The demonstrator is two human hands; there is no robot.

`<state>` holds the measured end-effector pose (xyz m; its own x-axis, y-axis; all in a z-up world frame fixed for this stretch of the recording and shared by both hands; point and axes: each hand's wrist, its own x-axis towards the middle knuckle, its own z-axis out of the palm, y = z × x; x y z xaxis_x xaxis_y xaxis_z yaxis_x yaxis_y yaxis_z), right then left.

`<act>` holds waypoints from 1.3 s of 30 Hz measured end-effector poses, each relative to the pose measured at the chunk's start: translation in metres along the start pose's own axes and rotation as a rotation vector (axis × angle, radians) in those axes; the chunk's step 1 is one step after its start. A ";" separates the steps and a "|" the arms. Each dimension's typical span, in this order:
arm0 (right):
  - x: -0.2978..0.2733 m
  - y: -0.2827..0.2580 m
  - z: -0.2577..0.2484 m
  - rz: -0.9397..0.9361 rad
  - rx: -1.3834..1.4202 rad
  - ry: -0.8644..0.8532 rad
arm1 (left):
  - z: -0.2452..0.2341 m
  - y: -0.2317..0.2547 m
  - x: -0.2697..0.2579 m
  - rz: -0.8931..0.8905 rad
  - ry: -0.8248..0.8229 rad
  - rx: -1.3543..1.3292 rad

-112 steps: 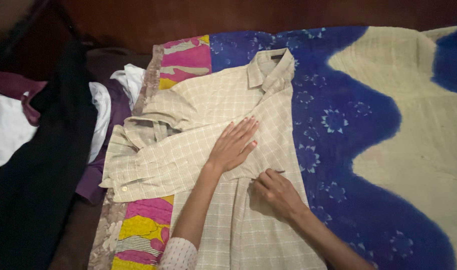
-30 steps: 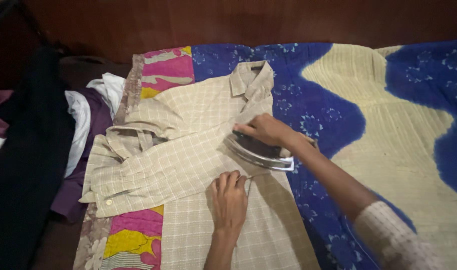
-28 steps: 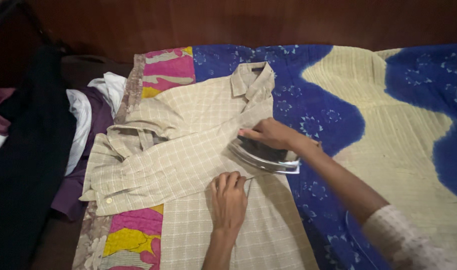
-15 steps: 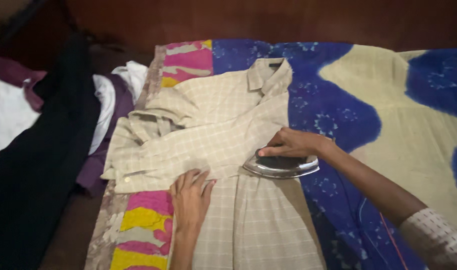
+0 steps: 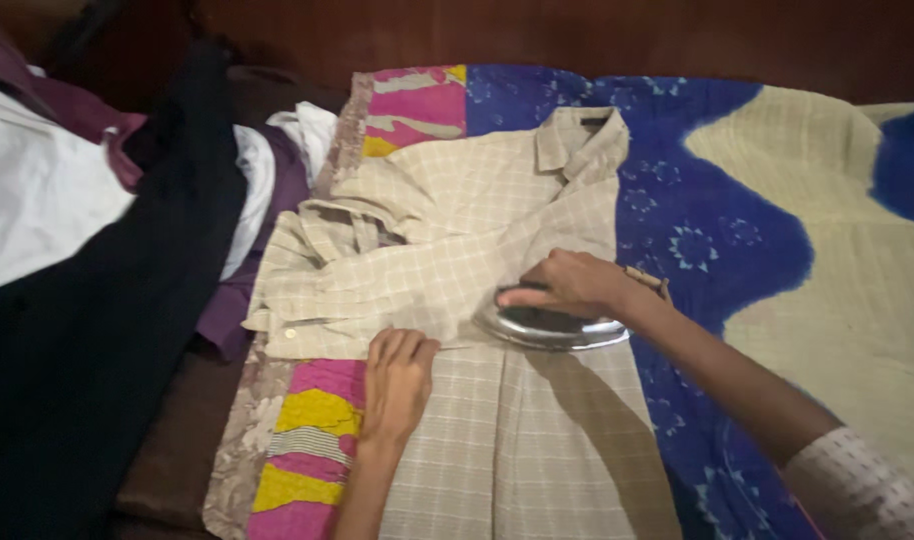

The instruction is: The person irons a light-colored checkered shirt laid on a patterned bedsheet. They smooth the collar, sleeves, and body with their hands, then use a handheld iron to press each section. The shirt remains on the bed throughout the clip.

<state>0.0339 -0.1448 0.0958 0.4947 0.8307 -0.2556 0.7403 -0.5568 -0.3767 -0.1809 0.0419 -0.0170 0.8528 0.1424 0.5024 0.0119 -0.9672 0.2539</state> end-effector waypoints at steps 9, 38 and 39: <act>0.026 -0.048 0.006 -0.068 -0.049 -0.101 | -0.048 -0.067 -0.043 -0.659 0.503 0.078; 0.086 -0.179 0.058 -0.027 -0.089 0.071 | -0.084 -0.113 -0.011 -0.952 0.166 -0.265; 0.088 -0.180 0.058 -0.038 -0.091 0.082 | -0.083 -0.114 -0.012 -0.923 0.193 -0.269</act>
<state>-0.0817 0.0283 0.0895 0.4982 0.8506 -0.1680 0.7956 -0.5255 -0.3013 -0.2359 0.1683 0.0167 0.4677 0.8739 0.1322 0.4912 -0.3814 0.7831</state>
